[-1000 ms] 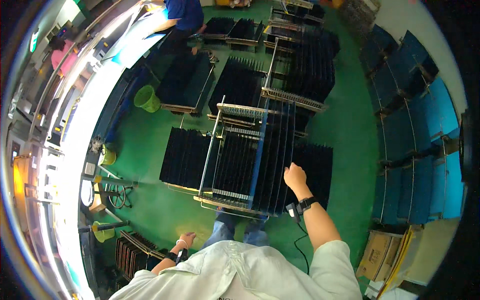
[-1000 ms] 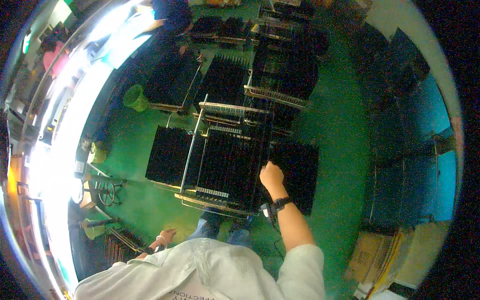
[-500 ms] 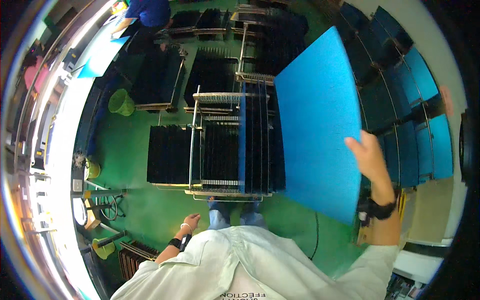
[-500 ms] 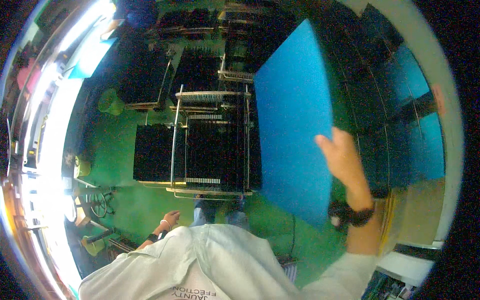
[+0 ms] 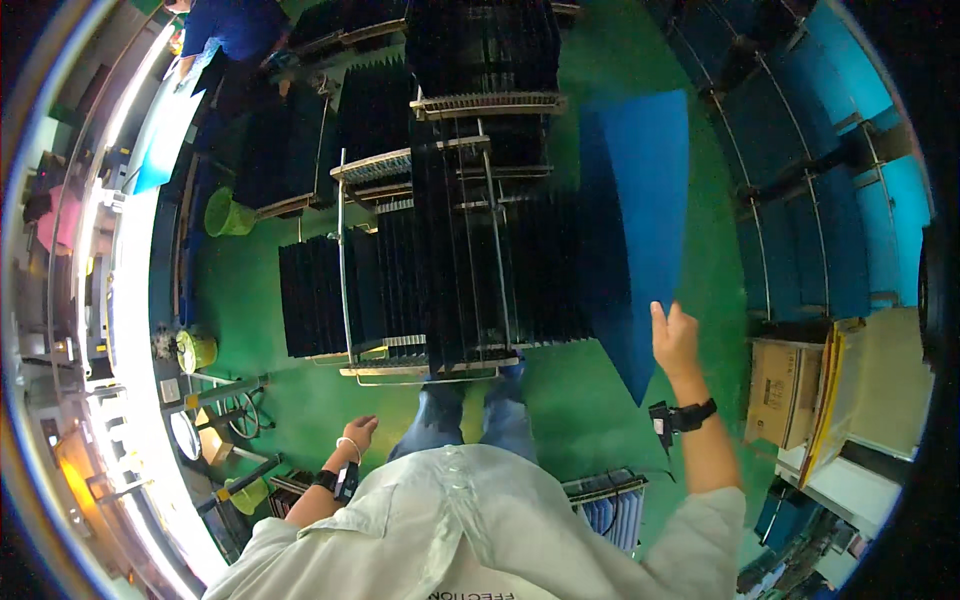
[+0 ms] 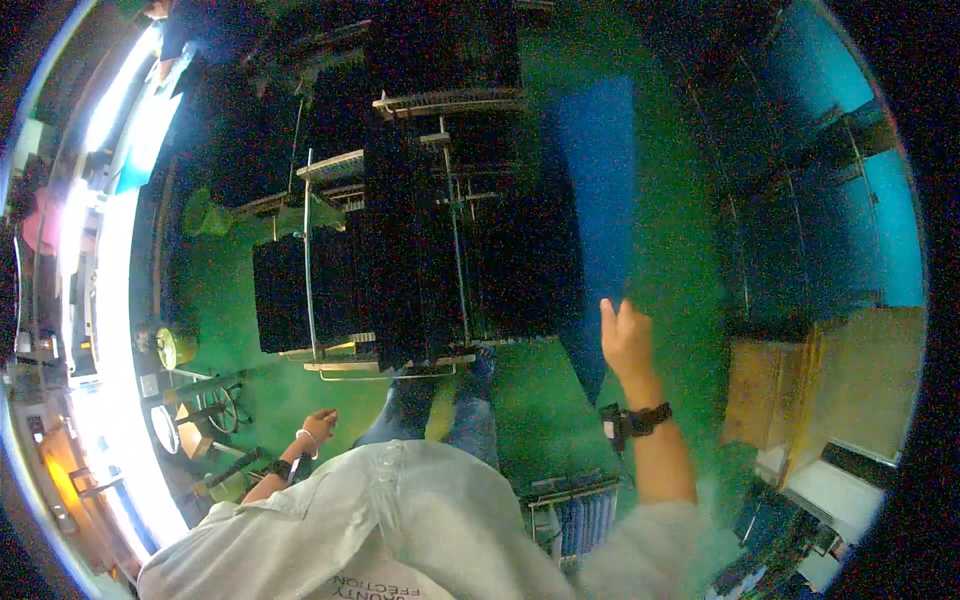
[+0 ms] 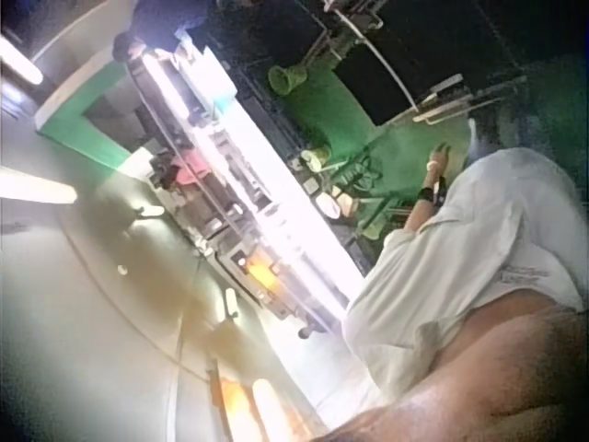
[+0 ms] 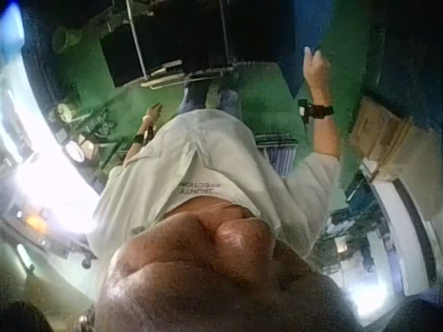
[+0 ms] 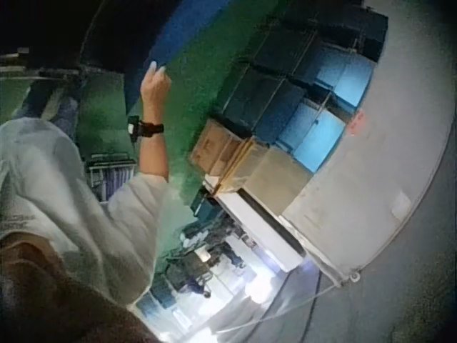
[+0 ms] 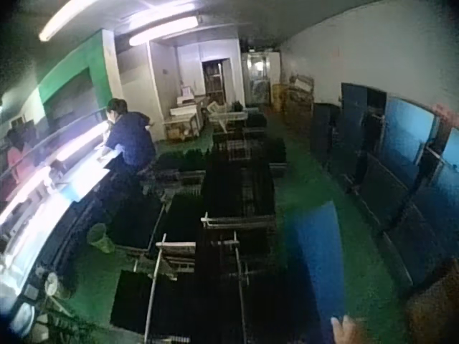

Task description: Sorting and organizing blue and patterned industrial sheets into vertical drying or storage racks.

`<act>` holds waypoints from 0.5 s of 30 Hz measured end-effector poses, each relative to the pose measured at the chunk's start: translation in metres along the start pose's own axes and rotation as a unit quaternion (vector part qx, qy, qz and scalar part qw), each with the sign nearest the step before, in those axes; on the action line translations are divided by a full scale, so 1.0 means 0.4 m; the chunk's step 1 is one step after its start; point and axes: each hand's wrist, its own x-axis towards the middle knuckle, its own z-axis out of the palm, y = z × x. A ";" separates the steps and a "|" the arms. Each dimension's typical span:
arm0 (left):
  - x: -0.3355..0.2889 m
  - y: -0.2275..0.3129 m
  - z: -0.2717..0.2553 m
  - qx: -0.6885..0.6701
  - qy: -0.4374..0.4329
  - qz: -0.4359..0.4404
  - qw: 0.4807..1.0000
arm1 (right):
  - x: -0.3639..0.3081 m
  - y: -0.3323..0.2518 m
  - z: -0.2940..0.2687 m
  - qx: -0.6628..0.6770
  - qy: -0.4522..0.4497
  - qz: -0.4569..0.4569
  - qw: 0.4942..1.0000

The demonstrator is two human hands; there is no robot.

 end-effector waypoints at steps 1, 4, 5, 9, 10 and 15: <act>-0.014 0.000 -0.003 -0.003 0.001 0.015 1.000 | -0.012 0.028 0.029 -0.004 -0.013 0.005 1.000; -0.027 -0.058 -0.026 0.003 -0.002 0.016 1.000 | -0.032 0.086 0.102 -0.014 -0.047 0.011 0.999; -0.027 -0.096 -0.033 0.008 -0.011 0.008 1.000 | -0.036 0.098 0.121 -0.027 -0.065 0.011 0.997; -0.055 -0.185 -0.027 -0.037 -0.002 -0.045 0.998 | -0.067 0.148 0.162 -0.054 -0.106 0.022 0.993; -0.061 -0.210 -0.023 -0.032 -0.006 -0.045 0.998 | -0.077 0.163 0.168 -0.056 -0.106 0.028 0.992; -0.045 -0.312 -0.080 0.182 -0.044 0.156 0.970 | -0.058 0.145 0.166 -0.023 -0.113 0.024 0.993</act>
